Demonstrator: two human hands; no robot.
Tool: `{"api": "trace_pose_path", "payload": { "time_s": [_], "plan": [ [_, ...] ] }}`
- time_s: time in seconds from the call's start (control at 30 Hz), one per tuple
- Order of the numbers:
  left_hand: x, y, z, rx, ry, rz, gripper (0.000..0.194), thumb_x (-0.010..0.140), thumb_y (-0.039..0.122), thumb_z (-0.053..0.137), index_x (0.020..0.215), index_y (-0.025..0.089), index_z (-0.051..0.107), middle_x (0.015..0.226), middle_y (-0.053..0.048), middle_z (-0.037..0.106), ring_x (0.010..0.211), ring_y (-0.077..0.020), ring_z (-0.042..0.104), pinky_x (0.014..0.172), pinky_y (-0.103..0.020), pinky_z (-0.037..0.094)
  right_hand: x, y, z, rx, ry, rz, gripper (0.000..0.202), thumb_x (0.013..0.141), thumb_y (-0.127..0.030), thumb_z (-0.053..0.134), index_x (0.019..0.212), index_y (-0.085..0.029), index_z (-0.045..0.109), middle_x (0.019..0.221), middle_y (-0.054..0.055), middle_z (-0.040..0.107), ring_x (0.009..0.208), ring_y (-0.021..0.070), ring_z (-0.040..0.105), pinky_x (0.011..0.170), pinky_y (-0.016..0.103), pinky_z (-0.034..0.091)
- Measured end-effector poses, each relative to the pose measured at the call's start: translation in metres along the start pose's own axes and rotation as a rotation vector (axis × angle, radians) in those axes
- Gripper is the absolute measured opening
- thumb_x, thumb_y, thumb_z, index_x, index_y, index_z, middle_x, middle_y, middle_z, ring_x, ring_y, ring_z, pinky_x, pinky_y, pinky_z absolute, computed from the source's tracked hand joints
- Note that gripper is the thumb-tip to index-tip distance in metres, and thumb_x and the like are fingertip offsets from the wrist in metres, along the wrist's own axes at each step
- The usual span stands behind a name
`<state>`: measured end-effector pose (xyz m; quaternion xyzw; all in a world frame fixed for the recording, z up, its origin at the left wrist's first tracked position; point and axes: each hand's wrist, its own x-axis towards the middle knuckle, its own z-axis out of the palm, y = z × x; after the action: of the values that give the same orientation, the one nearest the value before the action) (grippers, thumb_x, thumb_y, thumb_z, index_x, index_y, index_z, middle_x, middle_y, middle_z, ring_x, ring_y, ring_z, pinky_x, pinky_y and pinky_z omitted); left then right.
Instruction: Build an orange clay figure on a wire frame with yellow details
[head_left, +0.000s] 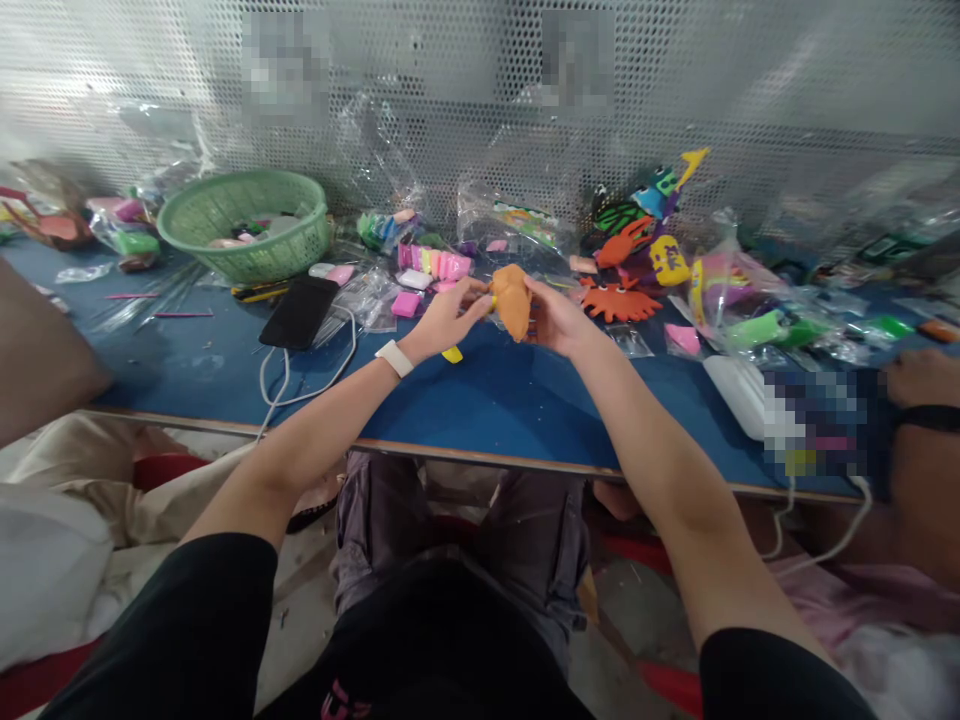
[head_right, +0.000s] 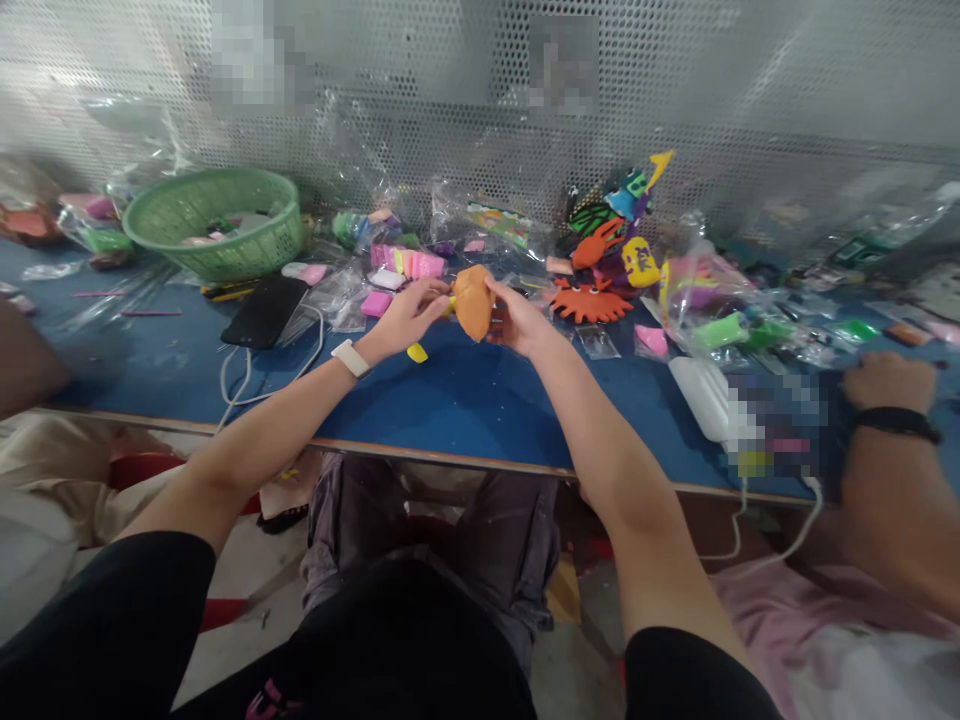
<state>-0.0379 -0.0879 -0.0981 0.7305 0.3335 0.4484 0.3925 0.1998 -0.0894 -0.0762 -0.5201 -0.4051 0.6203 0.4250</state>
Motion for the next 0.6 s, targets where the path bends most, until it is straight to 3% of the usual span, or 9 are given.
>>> {"api": "trace_pose_path", "payload": {
  "time_s": [0.13,0.3,0.47,0.6],
  "plan": [
    [-0.003,0.002,-0.006,0.409,-0.124,0.155,0.020,0.117,0.041,0.062,0.114,0.022,0.063,0.101,-0.010,0.082,0.087,-0.0242,0.076,0.082,-0.038,0.053,-0.003,-0.004,-0.001,0.006,0.006,0.007,0.042,0.112,-0.068,0.069,0.104,-0.026,0.072,0.088,0.007,0.075,0.068,0.0210,0.065,0.055,0.032,0.049],
    [-0.001,0.001,-0.008,0.379,-0.223,0.159,0.021,0.119,0.036,0.052,0.101,0.025,0.053,0.099,-0.009,0.083,0.086,-0.0230,0.076,0.081,-0.036,0.051,-0.002,-0.004,-0.002,-0.010,0.001,-0.013,0.041,0.107,-0.069,0.076,0.105,-0.028,0.072,0.090,0.006,0.077,0.070,0.0219,0.068,0.053,0.032,0.050],
    [-0.002,0.003,-0.004,0.301,-0.163,0.154,0.021,0.116,0.032,0.053,0.096,0.027,0.053,0.093,-0.009,0.079,0.082,-0.0242,0.072,0.081,-0.037,0.048,0.002,0.001,-0.002,-0.031,0.003,-0.052,0.050,0.102,-0.079,0.078,0.103,-0.029,0.073,0.093,0.007,0.078,0.073,0.0223,0.069,0.052,0.032,0.049],
    [-0.005,0.003,0.000,0.251,-0.045,0.095,0.024,0.095,0.025,0.082,0.095,0.027,0.058,0.080,-0.004,0.068,0.075,-0.0257,0.065,0.087,-0.040,0.050,0.004,0.006,0.000,-0.091,0.029,-0.126,0.063,0.091,-0.089,0.085,0.104,-0.029,0.072,0.095,0.007,0.077,0.071,0.0227,0.067,0.054,0.035,0.050]
  ]
}}
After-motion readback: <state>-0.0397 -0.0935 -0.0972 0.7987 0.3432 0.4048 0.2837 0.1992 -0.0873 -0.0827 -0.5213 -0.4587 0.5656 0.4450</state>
